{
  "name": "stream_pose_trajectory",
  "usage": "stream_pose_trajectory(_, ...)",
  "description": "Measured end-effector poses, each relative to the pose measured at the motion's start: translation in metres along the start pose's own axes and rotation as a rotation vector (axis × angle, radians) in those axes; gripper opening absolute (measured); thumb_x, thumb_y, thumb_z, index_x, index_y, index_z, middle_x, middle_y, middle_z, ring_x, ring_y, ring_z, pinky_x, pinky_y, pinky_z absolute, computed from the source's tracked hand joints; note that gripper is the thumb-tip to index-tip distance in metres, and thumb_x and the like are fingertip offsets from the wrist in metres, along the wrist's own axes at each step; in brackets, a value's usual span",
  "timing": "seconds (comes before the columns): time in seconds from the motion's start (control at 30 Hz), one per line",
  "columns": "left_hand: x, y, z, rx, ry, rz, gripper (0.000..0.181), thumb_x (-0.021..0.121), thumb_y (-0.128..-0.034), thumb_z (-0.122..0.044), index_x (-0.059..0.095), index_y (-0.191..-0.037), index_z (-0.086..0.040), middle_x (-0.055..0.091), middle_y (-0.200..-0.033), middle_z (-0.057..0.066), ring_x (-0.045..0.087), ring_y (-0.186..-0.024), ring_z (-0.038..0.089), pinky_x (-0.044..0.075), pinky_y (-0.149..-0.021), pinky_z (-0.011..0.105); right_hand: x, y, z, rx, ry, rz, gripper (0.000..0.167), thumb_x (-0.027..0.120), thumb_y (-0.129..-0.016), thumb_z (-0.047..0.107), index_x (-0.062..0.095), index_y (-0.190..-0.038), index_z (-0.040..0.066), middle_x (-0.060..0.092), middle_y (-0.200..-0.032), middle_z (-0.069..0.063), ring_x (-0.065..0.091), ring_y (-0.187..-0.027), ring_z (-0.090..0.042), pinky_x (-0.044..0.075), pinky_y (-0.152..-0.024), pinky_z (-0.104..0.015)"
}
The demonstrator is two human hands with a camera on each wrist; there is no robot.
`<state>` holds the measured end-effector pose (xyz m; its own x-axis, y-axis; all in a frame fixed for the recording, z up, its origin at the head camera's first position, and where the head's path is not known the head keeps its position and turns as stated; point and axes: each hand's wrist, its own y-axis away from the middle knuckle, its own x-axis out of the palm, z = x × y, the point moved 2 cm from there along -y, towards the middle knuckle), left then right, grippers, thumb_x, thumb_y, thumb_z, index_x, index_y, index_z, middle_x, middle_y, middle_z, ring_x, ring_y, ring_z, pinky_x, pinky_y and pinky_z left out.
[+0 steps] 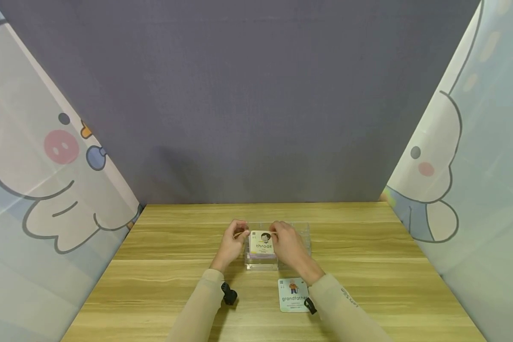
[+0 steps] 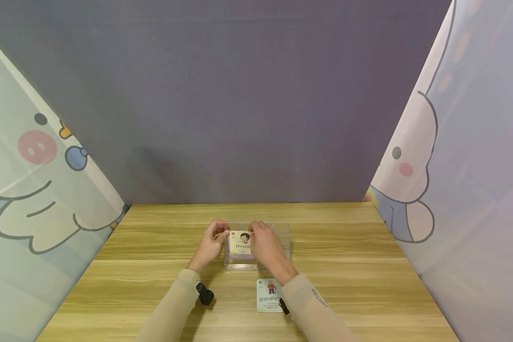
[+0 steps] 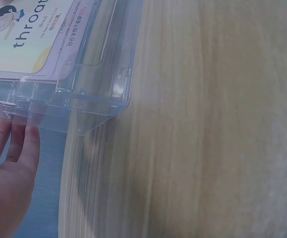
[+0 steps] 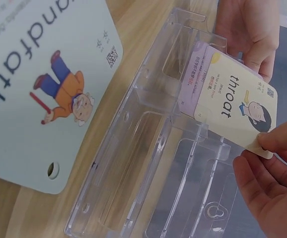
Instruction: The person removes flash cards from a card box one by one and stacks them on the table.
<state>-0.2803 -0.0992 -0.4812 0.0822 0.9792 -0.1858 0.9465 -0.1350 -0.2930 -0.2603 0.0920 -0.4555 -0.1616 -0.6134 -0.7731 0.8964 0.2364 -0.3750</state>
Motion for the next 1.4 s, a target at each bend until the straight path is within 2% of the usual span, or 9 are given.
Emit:
stream_pose_trajectory(0.07,0.0,-0.002,0.002,-0.014,0.002,0.007,0.024,0.056,-0.0994,0.009,0.055,-0.123,0.006,0.055,-0.12,0.035,0.056,-0.117,0.047,0.048,-0.1,0.057,-0.001,0.0,0.0,0.004,-0.009,-0.009,0.012,0.067,-0.096,0.0,0.067,-0.105,0.006,0.069,-0.104,-0.006,0.067,-0.096,-0.023,0.058,-0.077,-0.034)
stream_pose_trajectory(0.17,0.001,-0.007,0.016,-0.022,-0.007,0.006,0.025,0.056,-0.0999,0.008,0.054,-0.125,0.008,0.055,-0.121,0.035,0.056,-0.117,0.046,0.048,-0.1,0.056,-0.001,0.0,-0.001,0.002,-0.022,-0.026,0.012,0.067,-0.096,0.001,0.067,-0.105,0.007,0.069,-0.104,-0.006,0.067,-0.094,-0.022,0.058,-0.077,-0.034)
stream_pose_trajectory(0.3,0.001,-0.013,0.038,-0.018,-0.009,-0.009,0.027,0.058,-0.1,0.005,0.054,-0.127,0.008,0.058,-0.12,0.03,0.058,-0.116,0.042,0.049,-0.099,0.053,-0.001,-0.001,-0.002,0.005,-0.032,-0.042,0.012,0.067,-0.095,0.0,0.068,-0.105,0.007,0.069,-0.102,-0.004,0.066,-0.09,-0.019,0.057,-0.074,-0.032)
stream_pose_trajectory(0.4,0.001,-0.013,0.042,-0.012,-0.018,-0.011,0.027,0.059,-0.1001,0.002,0.055,-0.127,0.006,0.06,-0.119,0.025,0.059,-0.115,0.037,0.051,-0.098,0.049,-0.002,-0.002,-0.002,0.005,-0.038,-0.049,0.012,0.067,-0.095,0.0,0.068,-0.104,0.007,0.069,-0.1,-0.004,0.064,-0.087,-0.017,0.056,-0.073,-0.031)
stream_pose_trajectory(0.57,0.001,-0.013,0.043,-0.004,-0.027,-0.005,0.027,0.06,-0.1004,0.001,0.056,-0.127,0.004,0.061,-0.117,0.019,0.06,-0.113,0.034,0.051,-0.097,0.046,-0.006,-0.002,-0.001,0.01,-0.088,-0.063,0.013,0.065,-0.094,-0.003,0.067,-0.102,0.008,0.068,-0.097,-0.005,0.062,-0.085,-0.016,0.056,-0.073,-0.032)
stream_pose_trajectory(0.87,0.0,-0.011,0.041,-0.005,-0.042,-0.006,0.025,0.06,-0.1009,0.0,0.058,-0.125,0.001,0.061,-0.116,0.016,0.059,-0.113,0.033,0.051,-0.097,0.048,-0.009,-0.002,-0.001,0.026,-0.143,-0.065,0.011,0.062,-0.098,0.0,0.066,-0.103,0.007,0.064,-0.097,-0.005,0.06,-0.085,-0.015,0.055,-0.072,-0.031)
stream_pose_trajectory(1.1,0.0,-0.012,0.042,0.006,-0.036,-0.004,0.026,0.06,-0.1003,0.001,0.057,-0.126,0.002,0.061,-0.117,0.019,0.059,-0.113,0.035,0.051,-0.097,0.049,-0.01,-0.001,-0.003,-0.003,-0.177,-0.077,0.012,0.061,-0.099,-0.002,0.064,-0.105,0.007,0.063,-0.103,-0.004,0.061,-0.09,-0.017,0.056,-0.076,-0.034)
stream_pose_trajectory(1.4,0.0,-0.012,0.043,-0.002,-0.028,-0.005,0.025,0.06,-0.1007,-0.001,0.057,-0.125,0.002,0.058,-0.12,0.028,0.059,-0.113,0.036,0.049,-0.1,0.052,-0.012,0.002,-0.005,-0.03,-0.201,-0.09,0.014,0.057,-0.101,-0.002,0.059,-0.114,0.001,0.063,-0.112,-0.013,0.065,-0.1,-0.026,0.057,-0.084,-0.04)
